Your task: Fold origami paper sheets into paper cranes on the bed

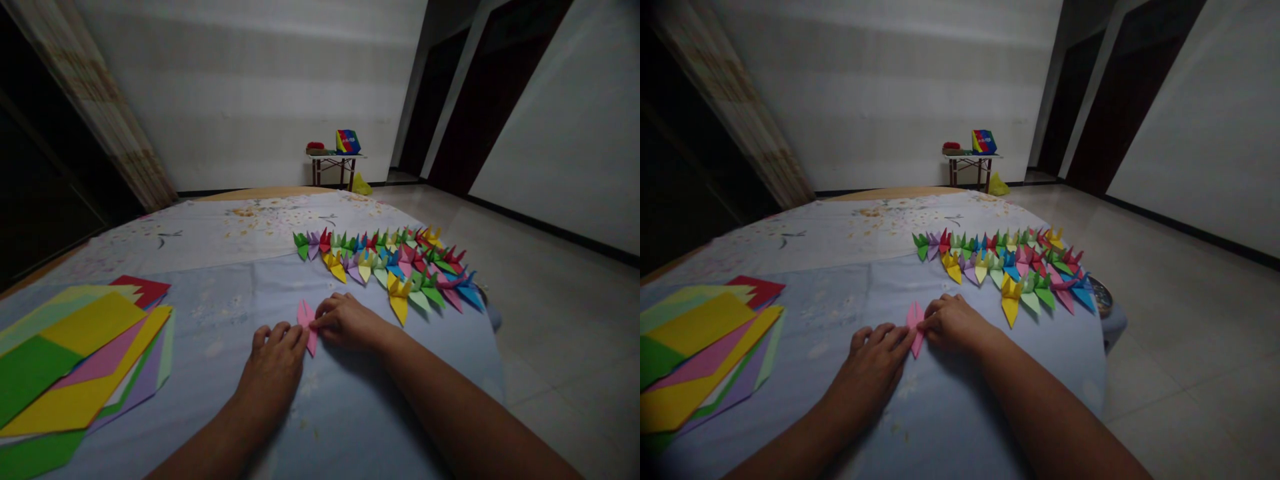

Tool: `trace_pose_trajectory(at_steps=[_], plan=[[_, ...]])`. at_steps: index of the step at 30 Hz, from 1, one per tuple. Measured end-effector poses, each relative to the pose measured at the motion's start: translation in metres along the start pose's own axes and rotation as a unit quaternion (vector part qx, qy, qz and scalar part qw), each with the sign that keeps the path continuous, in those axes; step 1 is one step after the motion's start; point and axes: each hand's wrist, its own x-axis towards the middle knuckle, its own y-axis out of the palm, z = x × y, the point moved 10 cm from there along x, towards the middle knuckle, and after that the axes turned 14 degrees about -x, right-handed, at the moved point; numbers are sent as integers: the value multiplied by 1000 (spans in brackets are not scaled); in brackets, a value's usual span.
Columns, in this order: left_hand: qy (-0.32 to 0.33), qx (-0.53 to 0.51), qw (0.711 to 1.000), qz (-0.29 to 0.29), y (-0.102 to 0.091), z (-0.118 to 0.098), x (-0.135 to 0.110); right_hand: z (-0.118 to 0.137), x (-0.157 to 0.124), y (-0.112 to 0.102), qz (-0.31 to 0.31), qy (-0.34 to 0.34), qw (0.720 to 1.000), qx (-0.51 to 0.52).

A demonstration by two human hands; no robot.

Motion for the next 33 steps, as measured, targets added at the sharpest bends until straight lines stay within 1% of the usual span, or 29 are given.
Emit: trace_pose_trajectory(at_steps=[8,14,19,23,26,29,31,33], plan=[[-4,3,1000,-5,4,2,-2,-2,0,3,-10,-5,999,33],[-9,-20,1000,-6,6,2,-1,-8,2,7,-11,23,999,43],[-30,-48,998,-14,-1,2,-1,-5,3,4,-4,28,999,28],[-21,-67,997,-38,-5,4,-5,-8,-1,2,-29,23,998,48],[-21,-47,998,-32,-1,5,-5,-9,-2,2,-41,14,997,57],[-13,-22,999,-27,3,3,-4,-8,0,3,-27,16,999,43],[-12,-21,999,-24,4,2,-4,-6,1,2,-17,20,999,30],[-17,-29,999,-20,3,4,-4,-5,0,0,-20,27,999,26]])
